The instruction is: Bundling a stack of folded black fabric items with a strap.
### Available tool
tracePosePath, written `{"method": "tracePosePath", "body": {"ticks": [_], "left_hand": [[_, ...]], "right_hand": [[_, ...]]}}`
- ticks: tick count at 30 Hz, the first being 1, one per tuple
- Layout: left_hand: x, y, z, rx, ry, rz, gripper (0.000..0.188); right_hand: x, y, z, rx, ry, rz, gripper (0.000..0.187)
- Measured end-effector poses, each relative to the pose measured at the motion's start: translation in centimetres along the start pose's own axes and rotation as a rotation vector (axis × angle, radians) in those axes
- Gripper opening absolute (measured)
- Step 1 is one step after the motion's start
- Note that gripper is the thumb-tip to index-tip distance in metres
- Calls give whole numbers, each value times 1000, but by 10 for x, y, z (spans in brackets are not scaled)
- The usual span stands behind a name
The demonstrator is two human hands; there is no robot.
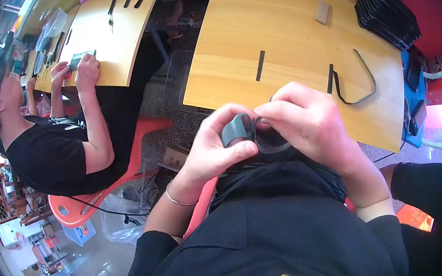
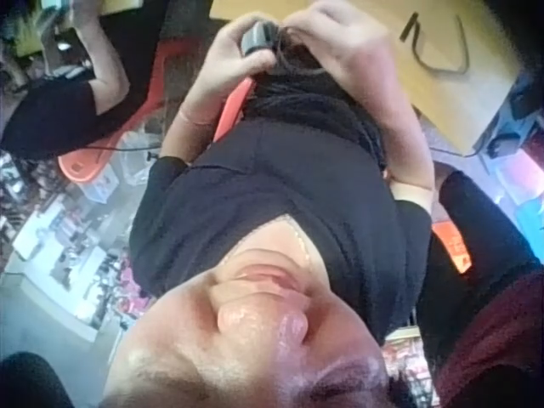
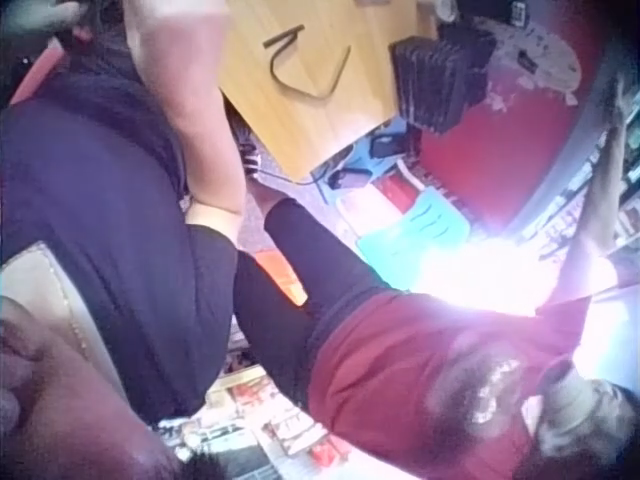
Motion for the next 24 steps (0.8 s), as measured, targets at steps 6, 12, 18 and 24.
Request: {"method": "tracePosePath", "body": {"ticks": [6, 12, 18, 24], "left_hand": [[-4, -10, 18, -404, 86, 91, 26], [-5, -14, 20, -313, 90, 186, 16], [-2, -22, -1, 360, 41, 133, 11], [10, -96, -19, 642, 162, 456, 11]], "right_hand": [[0, 5, -11, 239, -123, -85, 8], [1, 6, -8, 216, -122, -97, 7], [2, 5, -7, 112, -88, -78, 6], [10, -1, -1, -10, -23, 8, 13]]}}
Point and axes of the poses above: each hand's wrist, its own x-axis away from the middle knuckle, its own y-axis out of the palm, z = x × y, the point moved 9 cm from there along -x, towards the middle knuckle, and after that the axes turned 1 degree about z, right-handed, at the moved point
